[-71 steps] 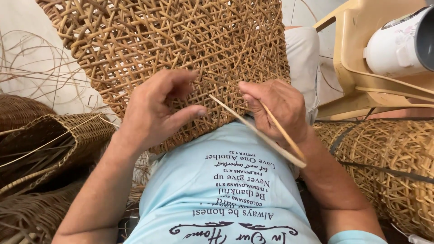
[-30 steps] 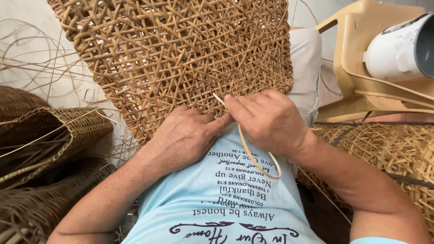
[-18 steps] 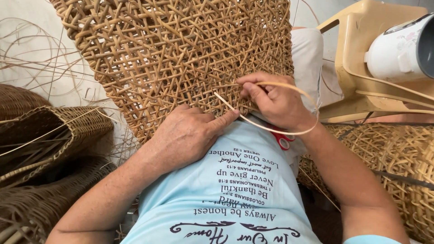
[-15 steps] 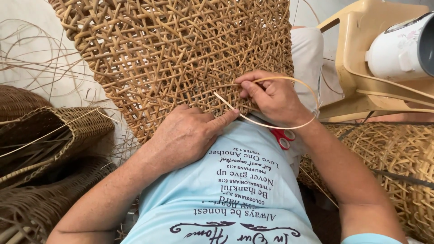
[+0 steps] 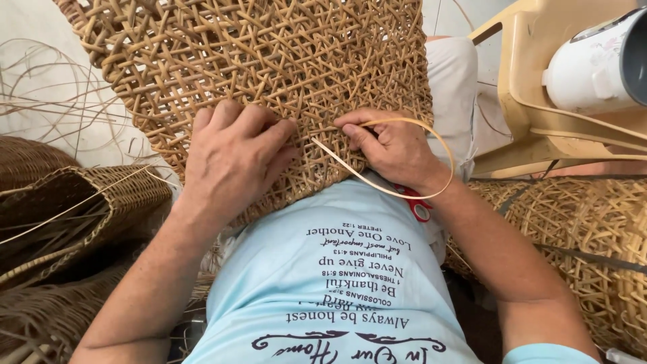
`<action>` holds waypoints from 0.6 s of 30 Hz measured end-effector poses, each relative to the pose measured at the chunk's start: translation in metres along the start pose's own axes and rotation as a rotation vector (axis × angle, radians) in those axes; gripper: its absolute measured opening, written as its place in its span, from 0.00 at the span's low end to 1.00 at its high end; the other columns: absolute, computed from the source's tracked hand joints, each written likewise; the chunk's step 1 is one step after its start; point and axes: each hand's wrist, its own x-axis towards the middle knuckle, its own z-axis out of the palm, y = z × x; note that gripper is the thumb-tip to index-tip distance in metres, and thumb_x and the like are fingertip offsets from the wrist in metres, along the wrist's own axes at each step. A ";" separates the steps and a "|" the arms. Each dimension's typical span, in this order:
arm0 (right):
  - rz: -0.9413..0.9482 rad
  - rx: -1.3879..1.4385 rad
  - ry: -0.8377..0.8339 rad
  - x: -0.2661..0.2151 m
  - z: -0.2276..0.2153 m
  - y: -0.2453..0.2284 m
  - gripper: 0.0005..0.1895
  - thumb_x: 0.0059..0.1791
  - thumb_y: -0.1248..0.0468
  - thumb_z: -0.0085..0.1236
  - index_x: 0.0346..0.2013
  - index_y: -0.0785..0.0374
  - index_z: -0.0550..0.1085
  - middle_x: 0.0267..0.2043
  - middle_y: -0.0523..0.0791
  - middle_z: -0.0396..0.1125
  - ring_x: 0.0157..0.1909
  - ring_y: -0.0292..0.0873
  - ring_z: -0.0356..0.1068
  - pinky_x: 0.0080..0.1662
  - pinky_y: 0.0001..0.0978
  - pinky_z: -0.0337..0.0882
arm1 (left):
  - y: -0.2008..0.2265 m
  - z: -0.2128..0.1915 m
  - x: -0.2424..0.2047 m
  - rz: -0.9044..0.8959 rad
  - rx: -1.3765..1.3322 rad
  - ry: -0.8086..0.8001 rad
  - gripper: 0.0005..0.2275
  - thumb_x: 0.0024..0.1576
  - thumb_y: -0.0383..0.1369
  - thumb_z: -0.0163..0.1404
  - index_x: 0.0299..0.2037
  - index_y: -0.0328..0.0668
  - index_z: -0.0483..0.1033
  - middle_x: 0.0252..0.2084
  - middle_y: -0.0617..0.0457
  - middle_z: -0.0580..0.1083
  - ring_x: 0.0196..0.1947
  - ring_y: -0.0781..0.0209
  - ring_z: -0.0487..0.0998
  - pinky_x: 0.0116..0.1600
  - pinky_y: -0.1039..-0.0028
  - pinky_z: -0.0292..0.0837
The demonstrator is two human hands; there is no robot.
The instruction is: Weaving long rattan strands into a mesh panel and trimming the ends with scissors to create a finished woven surface.
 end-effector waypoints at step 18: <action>-0.202 -0.172 0.163 0.004 0.044 0.017 0.36 0.51 0.36 0.55 0.63 0.59 0.70 0.37 0.40 0.74 0.41 0.38 0.69 0.53 0.41 0.60 | 0.002 0.016 -0.001 0.043 -0.038 0.167 0.05 0.63 0.37 0.62 0.39 0.48 0.81 0.42 0.56 0.74 0.50 0.56 0.72 0.60 0.64 0.60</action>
